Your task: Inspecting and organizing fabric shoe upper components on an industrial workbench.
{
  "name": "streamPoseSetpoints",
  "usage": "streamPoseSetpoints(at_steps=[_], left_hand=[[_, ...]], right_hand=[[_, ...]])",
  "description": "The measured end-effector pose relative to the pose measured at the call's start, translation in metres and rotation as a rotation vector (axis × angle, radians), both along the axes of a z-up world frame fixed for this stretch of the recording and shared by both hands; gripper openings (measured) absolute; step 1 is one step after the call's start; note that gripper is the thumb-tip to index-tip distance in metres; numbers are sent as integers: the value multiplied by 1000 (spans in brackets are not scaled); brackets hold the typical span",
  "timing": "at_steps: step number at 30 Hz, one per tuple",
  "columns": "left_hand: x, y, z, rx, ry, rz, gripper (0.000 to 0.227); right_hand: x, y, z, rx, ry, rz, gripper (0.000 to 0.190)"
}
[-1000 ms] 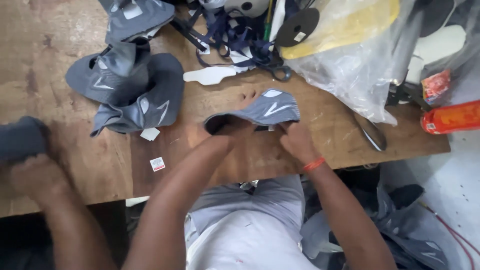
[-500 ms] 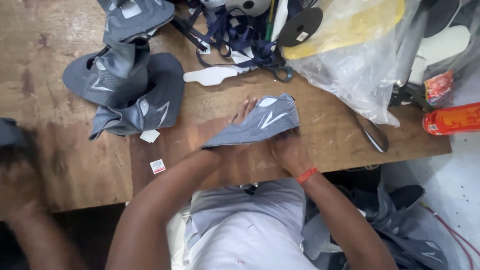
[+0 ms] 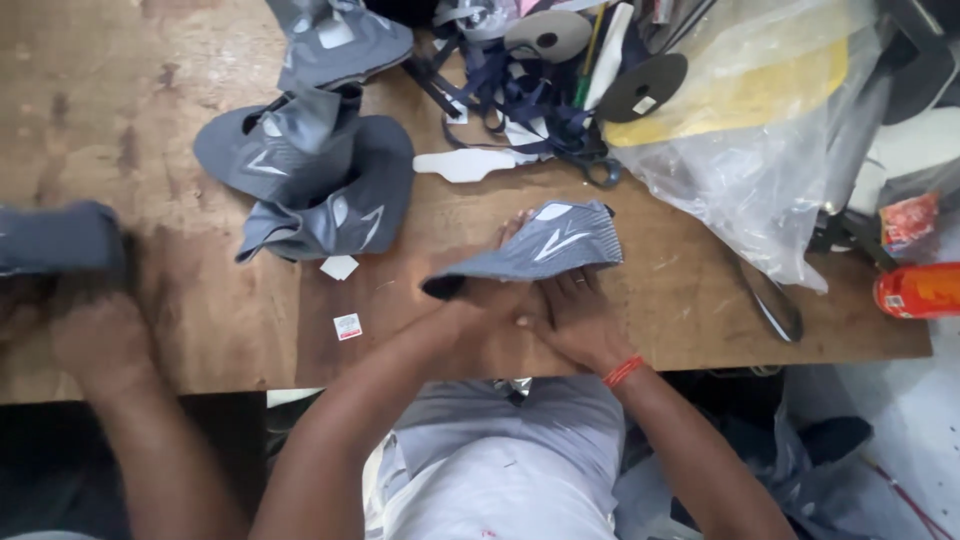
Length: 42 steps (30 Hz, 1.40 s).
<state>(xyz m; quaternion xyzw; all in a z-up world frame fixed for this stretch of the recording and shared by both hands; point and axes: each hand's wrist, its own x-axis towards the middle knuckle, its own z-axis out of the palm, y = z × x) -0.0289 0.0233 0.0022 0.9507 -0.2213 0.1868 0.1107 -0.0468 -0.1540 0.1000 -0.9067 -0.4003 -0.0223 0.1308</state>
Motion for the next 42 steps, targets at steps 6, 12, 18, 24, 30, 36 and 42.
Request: streamPoseSetpoints(at_steps=[6, 12, 18, 24, 30, 36, 42], left_hand=[[18, 12, -40, 56, -6, -11, 59], [22, 20, -53, 11, 105, -35, 54], [2, -2, -69, -39, 236, -163, 50], [-54, -16, -100, -98, 395, -218, 47], [-48, 4, 142, -125, 490, -274, 45], [-54, -17, 87, -169, 616, -329, 43], [-44, -28, 45, -243, 449, -111, 58]], right_hand=[[20, -36, -47, 32, 14, 25, 39], [19, -17, -56, 407, 44, -258, 36], [42, -36, -72, 228, 55, -47, 36], [22, 0, -94, 169, 54, -19, 34], [39, -19, -89, 284, 90, -133, 35], [56, -29, -103, 134, 25, -68, 29], [-13, -26, 13, 466, 65, -297, 40]])
